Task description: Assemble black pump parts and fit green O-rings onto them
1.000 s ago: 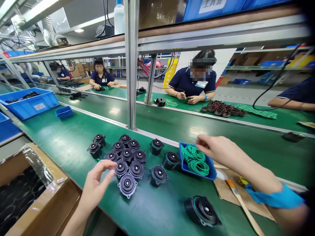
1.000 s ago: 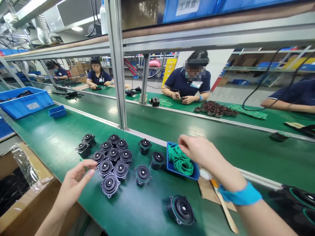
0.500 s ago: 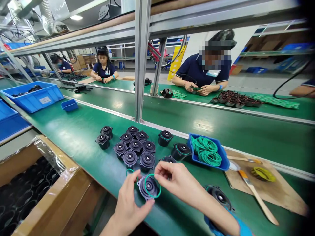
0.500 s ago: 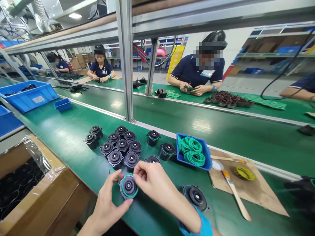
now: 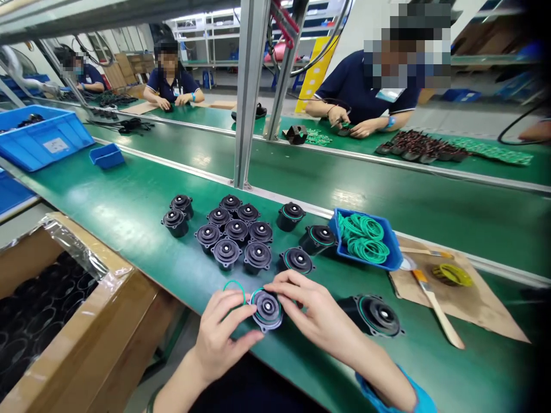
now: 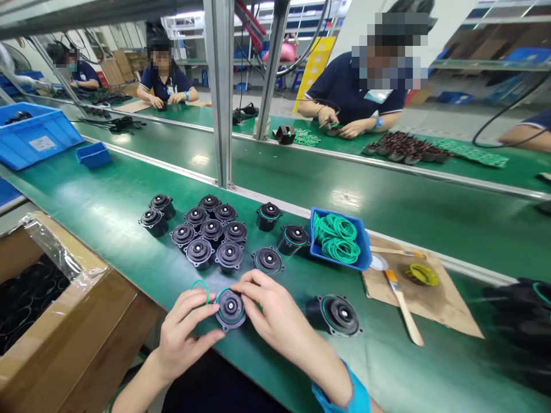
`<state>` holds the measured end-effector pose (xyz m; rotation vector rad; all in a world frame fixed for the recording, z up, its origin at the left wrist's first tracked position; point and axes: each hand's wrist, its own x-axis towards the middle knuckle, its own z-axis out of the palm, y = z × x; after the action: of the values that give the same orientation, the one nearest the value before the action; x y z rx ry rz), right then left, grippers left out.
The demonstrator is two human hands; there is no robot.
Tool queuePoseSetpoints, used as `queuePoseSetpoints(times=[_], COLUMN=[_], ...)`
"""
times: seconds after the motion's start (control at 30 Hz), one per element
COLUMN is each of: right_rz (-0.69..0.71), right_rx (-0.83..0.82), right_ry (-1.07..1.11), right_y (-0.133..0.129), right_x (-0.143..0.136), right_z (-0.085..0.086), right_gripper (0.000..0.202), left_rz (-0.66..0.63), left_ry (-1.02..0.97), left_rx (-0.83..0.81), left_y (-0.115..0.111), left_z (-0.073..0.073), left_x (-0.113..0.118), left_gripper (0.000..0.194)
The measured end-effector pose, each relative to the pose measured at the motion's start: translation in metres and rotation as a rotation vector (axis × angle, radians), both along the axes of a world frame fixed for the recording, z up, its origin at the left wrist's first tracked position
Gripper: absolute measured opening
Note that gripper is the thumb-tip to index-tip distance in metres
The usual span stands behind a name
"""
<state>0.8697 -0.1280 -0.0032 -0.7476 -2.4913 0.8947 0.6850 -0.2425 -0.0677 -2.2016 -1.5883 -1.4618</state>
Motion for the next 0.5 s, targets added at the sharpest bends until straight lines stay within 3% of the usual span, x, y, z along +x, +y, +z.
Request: queuePoseSetpoints(times=[0.23, 0.37, 0.5], right_rz=[0.15, 0.072, 0.028], right_rx=[0.17, 0.347, 0.502], right_ry=[0.036, 0.175, 0.229], right_y=[-0.003, -0.009, -0.018], right_x=[0.027, 0.028, 0.027], right_z=[-0.014, -0.026, -0.029], right_gripper=[0.043, 0.029, 0.016], left_rz=[-0.124, -0.214, -0.299], left_ry=[0.271, 0.366, 0.319], left_rx=[0.074, 0.061, 0.06], left_y=[0.017, 0.029, 0.034], left_z=[0.02, 0.032, 0.036], left_x=[-0.017, -0.02, -0.02], left_gripper=[0.025, 0.031, 0.029])
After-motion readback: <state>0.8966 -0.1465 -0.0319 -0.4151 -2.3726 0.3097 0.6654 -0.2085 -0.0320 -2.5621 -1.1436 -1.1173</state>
